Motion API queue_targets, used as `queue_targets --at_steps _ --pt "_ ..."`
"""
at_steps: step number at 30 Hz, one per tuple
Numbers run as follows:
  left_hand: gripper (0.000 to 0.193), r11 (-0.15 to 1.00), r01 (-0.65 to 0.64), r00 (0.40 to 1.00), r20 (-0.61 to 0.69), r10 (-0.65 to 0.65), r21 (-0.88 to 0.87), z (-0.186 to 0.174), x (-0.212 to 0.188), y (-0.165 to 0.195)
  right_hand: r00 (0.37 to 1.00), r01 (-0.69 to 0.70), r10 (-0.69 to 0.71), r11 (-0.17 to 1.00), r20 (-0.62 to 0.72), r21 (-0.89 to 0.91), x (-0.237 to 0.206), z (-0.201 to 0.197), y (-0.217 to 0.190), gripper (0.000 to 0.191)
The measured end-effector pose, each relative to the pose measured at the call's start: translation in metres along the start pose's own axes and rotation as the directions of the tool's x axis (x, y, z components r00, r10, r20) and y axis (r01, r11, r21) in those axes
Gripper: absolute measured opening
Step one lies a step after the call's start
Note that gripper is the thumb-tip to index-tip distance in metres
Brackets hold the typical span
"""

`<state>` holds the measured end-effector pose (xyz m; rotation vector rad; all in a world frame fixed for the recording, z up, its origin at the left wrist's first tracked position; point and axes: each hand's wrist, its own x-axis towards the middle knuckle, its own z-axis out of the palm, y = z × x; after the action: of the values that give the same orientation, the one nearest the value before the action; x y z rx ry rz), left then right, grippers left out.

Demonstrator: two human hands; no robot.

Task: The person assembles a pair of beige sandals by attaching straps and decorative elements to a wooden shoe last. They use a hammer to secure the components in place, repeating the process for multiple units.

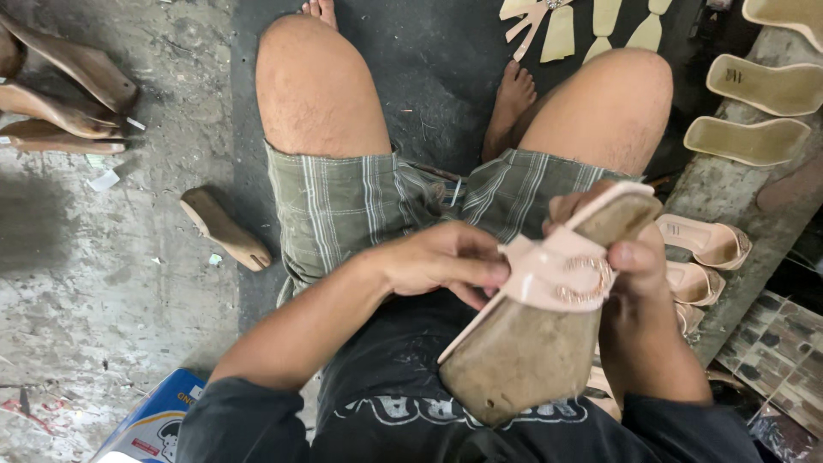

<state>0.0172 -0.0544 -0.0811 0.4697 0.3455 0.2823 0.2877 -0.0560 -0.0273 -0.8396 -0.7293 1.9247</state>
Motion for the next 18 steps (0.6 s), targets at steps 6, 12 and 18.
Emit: queue_targets --at_steps 6,12,18 --pt "0.078 0.973 0.060 0.946 0.323 0.016 -0.222 0.006 0.032 -0.025 0.992 0.125 -0.123 0.989 0.029 -0.076 -0.008 0.039 -0.023 0.038" --pt "0.091 0.993 -0.043 0.997 -0.071 0.035 -0.108 0.026 0.002 -0.054 0.960 -0.053 -0.040 0.946 -0.279 -0.318 0.007 0.019 -0.040 0.054" --pt "0.101 0.962 0.002 0.979 -0.195 0.053 0.275 0.032 -0.013 -0.059 0.974 -0.135 0.070 0.942 -0.216 -0.306 0.032 0.023 -0.027 0.041"
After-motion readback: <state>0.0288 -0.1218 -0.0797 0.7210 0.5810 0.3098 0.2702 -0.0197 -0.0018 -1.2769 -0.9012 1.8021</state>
